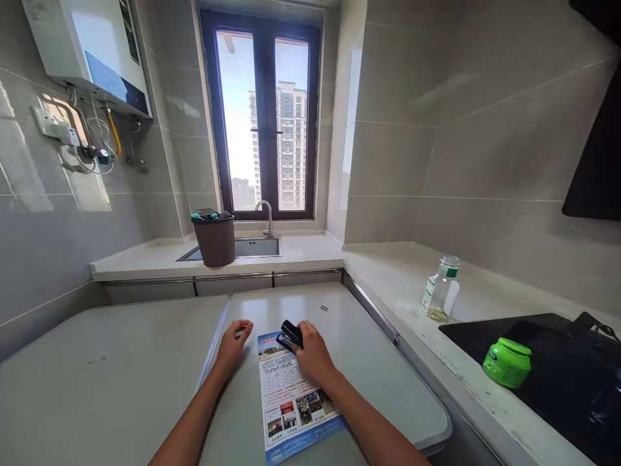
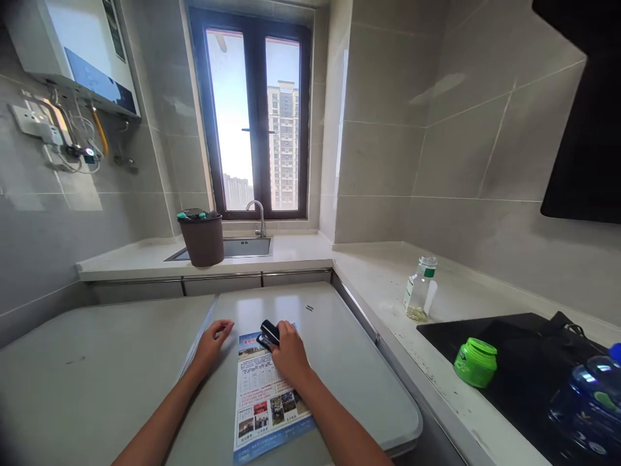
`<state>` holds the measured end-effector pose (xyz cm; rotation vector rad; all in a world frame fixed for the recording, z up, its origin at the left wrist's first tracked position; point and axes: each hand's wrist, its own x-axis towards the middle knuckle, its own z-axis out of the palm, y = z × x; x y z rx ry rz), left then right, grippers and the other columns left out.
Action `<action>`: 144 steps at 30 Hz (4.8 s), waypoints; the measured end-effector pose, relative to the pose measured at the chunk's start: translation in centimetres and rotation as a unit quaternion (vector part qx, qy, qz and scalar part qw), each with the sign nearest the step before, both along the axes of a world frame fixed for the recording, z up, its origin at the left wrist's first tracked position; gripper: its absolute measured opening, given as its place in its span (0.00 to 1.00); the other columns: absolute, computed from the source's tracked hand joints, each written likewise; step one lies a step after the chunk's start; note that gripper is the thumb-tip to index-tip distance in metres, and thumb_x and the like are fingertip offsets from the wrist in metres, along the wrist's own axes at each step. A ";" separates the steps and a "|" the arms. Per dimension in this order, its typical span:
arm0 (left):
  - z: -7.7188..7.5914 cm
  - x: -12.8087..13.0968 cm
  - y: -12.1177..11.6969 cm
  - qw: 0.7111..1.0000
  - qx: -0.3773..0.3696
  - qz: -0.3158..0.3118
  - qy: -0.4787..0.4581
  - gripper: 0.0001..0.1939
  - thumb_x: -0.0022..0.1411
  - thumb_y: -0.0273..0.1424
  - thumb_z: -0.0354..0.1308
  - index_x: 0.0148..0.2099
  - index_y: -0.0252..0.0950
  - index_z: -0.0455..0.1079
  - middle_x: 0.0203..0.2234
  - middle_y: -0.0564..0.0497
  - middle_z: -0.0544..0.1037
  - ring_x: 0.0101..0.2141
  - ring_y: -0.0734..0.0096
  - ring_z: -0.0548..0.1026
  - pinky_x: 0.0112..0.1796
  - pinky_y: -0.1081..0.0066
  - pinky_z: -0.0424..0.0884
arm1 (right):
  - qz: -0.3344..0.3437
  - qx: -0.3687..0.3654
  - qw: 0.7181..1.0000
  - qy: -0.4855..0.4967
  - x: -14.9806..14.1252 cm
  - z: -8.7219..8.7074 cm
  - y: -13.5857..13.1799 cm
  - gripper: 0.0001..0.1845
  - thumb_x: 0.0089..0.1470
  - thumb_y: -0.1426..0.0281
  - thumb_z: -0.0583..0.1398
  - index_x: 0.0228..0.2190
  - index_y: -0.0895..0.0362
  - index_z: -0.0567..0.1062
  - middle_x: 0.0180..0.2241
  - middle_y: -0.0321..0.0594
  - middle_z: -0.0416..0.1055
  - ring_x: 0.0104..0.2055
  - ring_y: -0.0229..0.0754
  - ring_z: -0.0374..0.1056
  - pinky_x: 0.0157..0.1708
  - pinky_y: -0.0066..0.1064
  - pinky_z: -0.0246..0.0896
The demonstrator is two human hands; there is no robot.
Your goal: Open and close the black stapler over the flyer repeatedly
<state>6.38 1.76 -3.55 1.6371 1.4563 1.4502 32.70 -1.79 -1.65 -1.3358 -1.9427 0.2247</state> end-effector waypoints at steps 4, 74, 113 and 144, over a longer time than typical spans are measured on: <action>0.1 -1.9 0.0 0.984 -0.030 0.087 -0.153 0.28 0.56 0.59 0.55 0.30 0.38 0.70 0.30 0.49 0.76 0.31 0.63 0.74 0.30 0.67 0.70 | 0.049 -0.052 0.997 -0.011 -1.7 -0.6 -0.6 0.16 0.46 0.79 0.61 0.37 0.52 0.67 0.43 0.42 0.72 0.47 0.50 0.68 0.46 0.35 0.60; 2.4 -7.4 -2.3 0.750 0.065 -0.163 -0.638 0.31 0.67 0.36 0.56 0.21 0.37 0.37 0.13 0.58 0.42 0.16 0.76 0.49 0.19 0.69 0.47 | 0.136 -0.114 0.970 -0.163 -12.6 -3.9 9.2 0.37 0.56 0.81 0.51 0.64 0.45 0.58 0.70 0.44 0.50 0.71 0.51 0.45 0.61 0.74 0.28; 1.8 -7.7 -1.8 0.748 0.110 -0.134 -0.641 0.28 0.63 0.30 0.58 0.22 0.37 0.40 0.14 0.59 0.46 0.17 0.77 0.50 0.20 0.71 0.48 | -0.102 -0.083 0.990 -0.043 16.2 -4.0 9.0 0.15 0.54 0.63 0.57 0.19 0.56 0.67 0.24 0.36 0.70 0.29 0.39 0.63 0.27 0.28 0.44; 1.6 -6.6 -1.0 0.747 0.043 -0.148 -0.647 0.28 0.66 0.30 0.54 0.21 0.37 0.39 0.12 0.57 0.48 0.15 0.76 0.51 0.18 0.68 0.48 | 0.029 -0.061 0.997 0.036 6.3 -2.7 5.6 0.22 0.67 0.58 0.48 0.25 0.55 0.67 0.28 0.38 0.69 0.31 0.40 0.63 0.33 0.28 0.51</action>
